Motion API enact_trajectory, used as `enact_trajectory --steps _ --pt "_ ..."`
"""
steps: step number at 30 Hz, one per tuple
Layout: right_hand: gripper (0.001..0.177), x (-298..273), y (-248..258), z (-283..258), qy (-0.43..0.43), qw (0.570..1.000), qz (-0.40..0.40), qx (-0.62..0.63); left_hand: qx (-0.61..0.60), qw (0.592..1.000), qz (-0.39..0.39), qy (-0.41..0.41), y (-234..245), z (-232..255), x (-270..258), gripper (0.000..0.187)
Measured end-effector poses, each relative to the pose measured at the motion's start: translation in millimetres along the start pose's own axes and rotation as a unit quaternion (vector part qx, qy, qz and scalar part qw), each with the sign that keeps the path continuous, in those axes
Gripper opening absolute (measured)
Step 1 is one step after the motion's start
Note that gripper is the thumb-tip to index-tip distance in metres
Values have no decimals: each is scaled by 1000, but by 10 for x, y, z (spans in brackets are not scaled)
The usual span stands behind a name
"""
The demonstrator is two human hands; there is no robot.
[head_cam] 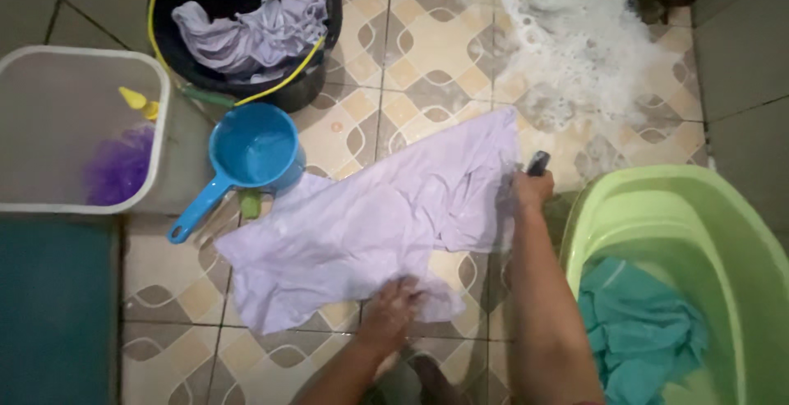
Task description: The person hand washes a light purple shirt on a tiled floor using a bar of soap and water from a blue scoop. They scrub the shirt, rinse it, and then place it in a black bucket. The person then rinses a green basin and begins washing a teal shirt.
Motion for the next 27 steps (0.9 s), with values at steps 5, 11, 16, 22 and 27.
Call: enact_trajectory --steps 5,11,16,22,27 --pt "33 376 -268 114 -36 984 -73 157 -42 993 -35 106 -187 -402 256 19" --pt "43 466 -765 -48 88 996 -23 -23 -2 1000 -15 9 -319 -473 237 39" --pt "36 353 -901 -33 82 989 -100 -71 -497 811 -22 309 -484 -940 197 30" --pt "34 306 -618 -496 116 948 -194 223 -323 842 311 300 1294 -1545 -243 19" --pt "31 49 -251 -1342 314 943 -112 8 -210 850 403 267 2113 -1400 -262 14"
Point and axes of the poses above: each hand's wrist, its own x-axis towards the middle knuckle, its own y-axis out of the back of the hand, z = x × y, the point moved 4 cm from there along x, towards the middle knuckle, and after that the axes turned 9 degrees about x, right-handed, at the moved point
